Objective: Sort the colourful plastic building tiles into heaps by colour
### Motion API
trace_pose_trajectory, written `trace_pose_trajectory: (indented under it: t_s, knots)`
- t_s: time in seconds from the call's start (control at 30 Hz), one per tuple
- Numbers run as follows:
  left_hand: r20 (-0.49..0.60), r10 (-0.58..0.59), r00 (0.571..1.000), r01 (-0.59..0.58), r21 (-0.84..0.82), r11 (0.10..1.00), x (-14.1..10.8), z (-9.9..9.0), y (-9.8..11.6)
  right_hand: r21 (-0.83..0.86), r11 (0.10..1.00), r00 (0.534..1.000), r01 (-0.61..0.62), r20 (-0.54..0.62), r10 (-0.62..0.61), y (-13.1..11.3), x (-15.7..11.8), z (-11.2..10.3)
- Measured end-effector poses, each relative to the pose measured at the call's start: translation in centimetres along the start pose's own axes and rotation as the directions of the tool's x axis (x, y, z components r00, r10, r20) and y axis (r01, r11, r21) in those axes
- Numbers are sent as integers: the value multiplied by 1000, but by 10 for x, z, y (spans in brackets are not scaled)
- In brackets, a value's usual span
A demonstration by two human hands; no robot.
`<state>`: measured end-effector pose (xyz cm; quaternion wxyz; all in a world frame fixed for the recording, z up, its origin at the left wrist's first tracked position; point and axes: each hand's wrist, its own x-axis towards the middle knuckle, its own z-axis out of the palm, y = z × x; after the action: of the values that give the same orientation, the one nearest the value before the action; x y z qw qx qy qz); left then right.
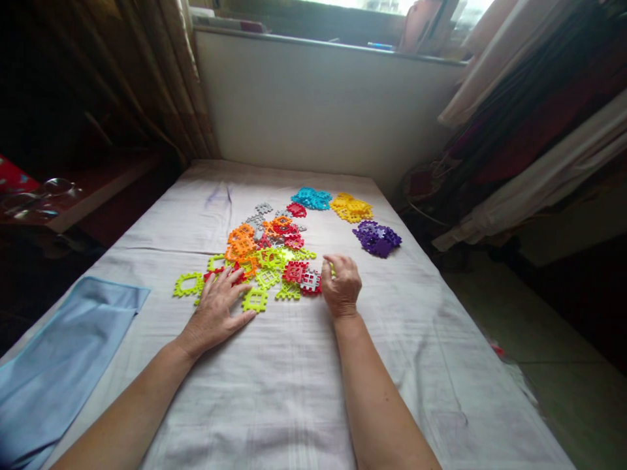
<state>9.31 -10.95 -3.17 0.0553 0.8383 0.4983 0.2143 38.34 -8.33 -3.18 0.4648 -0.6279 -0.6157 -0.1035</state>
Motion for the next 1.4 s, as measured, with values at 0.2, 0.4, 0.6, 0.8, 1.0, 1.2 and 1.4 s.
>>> trace_pose_trajectory:
  t_s: [0.2,0.4,0.6,0.8,1.0,1.2,1.4]
  knots:
    - [-22,22,999,-23,-6,1000,-1,2,-2,277,907,842,317,359,-404,-62,-15,5]
    - [-158,58,986,-71,-77,995,1,-5,-9,368,863,671,347,545,-503,-73,-21,3]
    - [-357,-124,926,94,-99,991,5,-15,-36,382,861,598,335,620,-508,-81,-25,9]
    - [-427,-193,884,146,-139,979,6,-15,-53,379,873,625,306,612,-485,-85,-30,14]
    - [-415,-217,884,154,-182,971,6,-13,-53,410,854,690,319,517,-506,-85,-31,17]
    - [-398,-240,885,176,-193,965,5,-12,-59,213,953,947,216,192,-257,-44,-8,13]
    - [-371,-266,890,201,-206,958,6,-12,-58,-146,966,975,-211,37,218,27,3,6]
